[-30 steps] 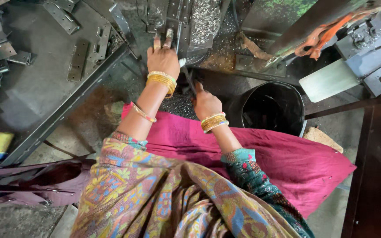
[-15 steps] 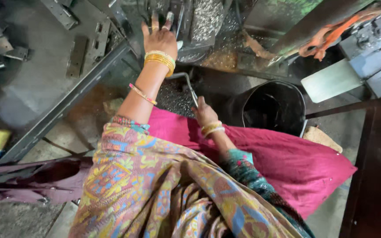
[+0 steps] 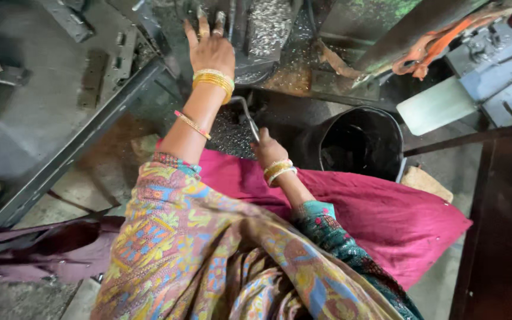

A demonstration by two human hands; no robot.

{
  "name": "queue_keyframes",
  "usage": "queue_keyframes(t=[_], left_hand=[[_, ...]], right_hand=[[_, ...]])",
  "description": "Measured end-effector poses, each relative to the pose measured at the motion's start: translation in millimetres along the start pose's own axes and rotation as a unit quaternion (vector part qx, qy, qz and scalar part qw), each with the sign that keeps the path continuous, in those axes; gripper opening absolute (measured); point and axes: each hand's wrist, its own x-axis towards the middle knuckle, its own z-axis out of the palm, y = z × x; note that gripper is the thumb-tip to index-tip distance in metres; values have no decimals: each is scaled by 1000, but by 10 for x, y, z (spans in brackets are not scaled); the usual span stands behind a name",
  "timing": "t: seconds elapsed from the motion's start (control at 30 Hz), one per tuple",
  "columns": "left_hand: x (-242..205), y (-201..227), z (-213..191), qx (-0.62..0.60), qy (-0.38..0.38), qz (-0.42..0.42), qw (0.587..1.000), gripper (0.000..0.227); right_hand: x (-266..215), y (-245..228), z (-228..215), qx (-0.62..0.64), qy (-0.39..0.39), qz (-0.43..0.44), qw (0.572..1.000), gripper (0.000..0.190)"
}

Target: The person operates a metal press machine, repeatedly placing metal pieces into the press and activating it with a lever. The person handles the metal pieces by hand and uses a lever to control the machine's operation.

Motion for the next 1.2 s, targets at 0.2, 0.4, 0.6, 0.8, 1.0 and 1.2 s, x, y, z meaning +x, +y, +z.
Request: queue_keyframes(t=[0.2, 0.4, 0.6, 0.8, 1.0, 1.2], left_hand=[[298, 97, 79, 28, -36, -43, 998, 38], [336, 43, 95, 46, 11, -8, 999, 37], [599, -68, 243, 20, -12, -17, 1000, 33], [769, -137, 448, 62, 8, -1, 998, 32], [656, -173, 146, -107, -22, -24, 994, 38], [-603, -10, -484, 31, 22, 72, 997, 58]], right_hand=[[92, 86, 3, 2, 79, -65, 995, 47], [35, 197, 212, 97, 0, -44, 994, 30], [163, 235, 66, -7, 17, -15, 1000, 42], [73, 257, 303, 98, -13, -25, 995, 38], [101, -65, -283, -17, 41, -29, 999, 39], [55, -470, -785, -63, 21, -67, 996, 25]])
